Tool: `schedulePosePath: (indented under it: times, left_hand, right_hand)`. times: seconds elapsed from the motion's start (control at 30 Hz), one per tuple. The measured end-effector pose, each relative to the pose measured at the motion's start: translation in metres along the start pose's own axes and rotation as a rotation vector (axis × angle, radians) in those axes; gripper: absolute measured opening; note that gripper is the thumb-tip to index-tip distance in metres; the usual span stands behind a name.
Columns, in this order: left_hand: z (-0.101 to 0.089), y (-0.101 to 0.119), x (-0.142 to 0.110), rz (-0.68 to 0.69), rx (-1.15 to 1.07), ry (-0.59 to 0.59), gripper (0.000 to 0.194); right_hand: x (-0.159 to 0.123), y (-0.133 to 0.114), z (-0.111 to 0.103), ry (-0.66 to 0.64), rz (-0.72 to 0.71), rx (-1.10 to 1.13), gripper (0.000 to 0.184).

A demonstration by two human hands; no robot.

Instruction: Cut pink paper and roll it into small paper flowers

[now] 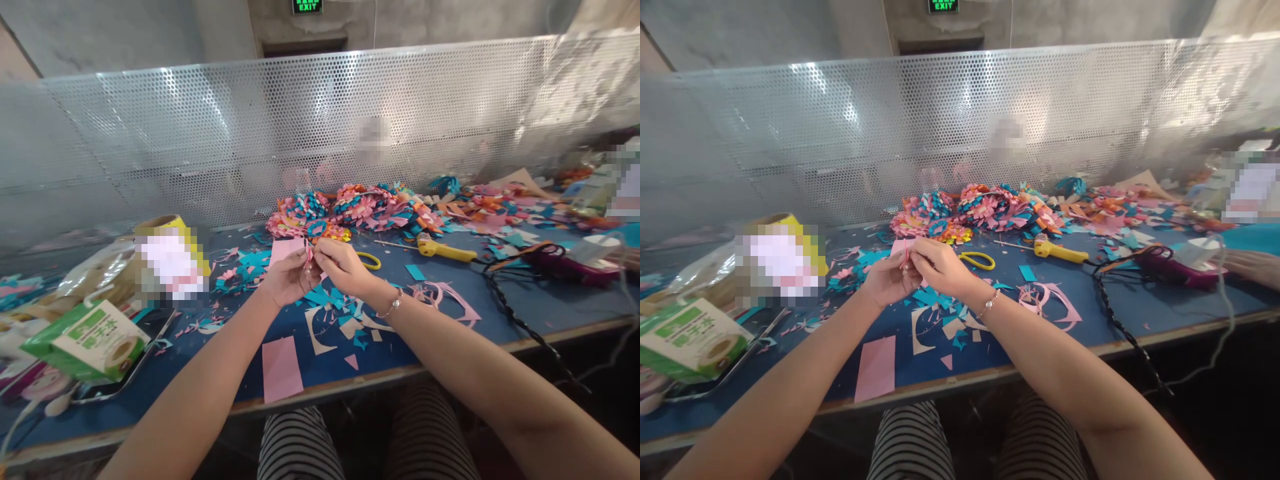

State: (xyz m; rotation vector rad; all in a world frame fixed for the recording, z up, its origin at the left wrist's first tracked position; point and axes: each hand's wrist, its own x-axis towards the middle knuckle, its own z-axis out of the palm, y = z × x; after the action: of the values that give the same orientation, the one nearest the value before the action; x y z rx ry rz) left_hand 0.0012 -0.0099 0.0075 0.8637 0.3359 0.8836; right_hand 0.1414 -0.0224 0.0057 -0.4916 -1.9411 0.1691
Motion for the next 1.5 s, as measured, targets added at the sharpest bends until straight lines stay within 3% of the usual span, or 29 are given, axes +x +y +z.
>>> schedulePosePath:
  times: [0.17, 0.47, 0.77, 1.3, 1.5]
  left_hand:
    - [0.0022, -0.0012, -0.0009, -0.010, 0.023, 0.059, 0.015]
    - [0.0064, -0.0011, -0.0019, -0.025, 0.047, 0.160, 0.013]
    - [0.0052, -0.0013, 0.0000, 0.025, 0.028, 0.078, 0.009]
    - [0.0055, 0.0003, 0.0006, -0.025, 0.000, 0.145, 0.007]
    - [0.0042, 0.0000, 0.0018, -0.017, -0.009, 0.107, 0.007]
  right_hand:
    - [-0.0003, -0.0026, -0.0010, -0.012, -0.034, -0.025, 0.021]
    - [-0.0013, -0.0049, 0.0005, 0.005, 0.033, -0.039, 0.021]
    - [-0.0012, -0.0027, 0.0024, 0.052, 0.103, -0.028, 0.019]
    - [-0.0019, 0.0022, 0.0011, 0.023, 0.124, 0.009, 0.022]
    - [-0.0017, 0.0020, 0.0021, 0.033, 0.133, -0.008, 0.021]
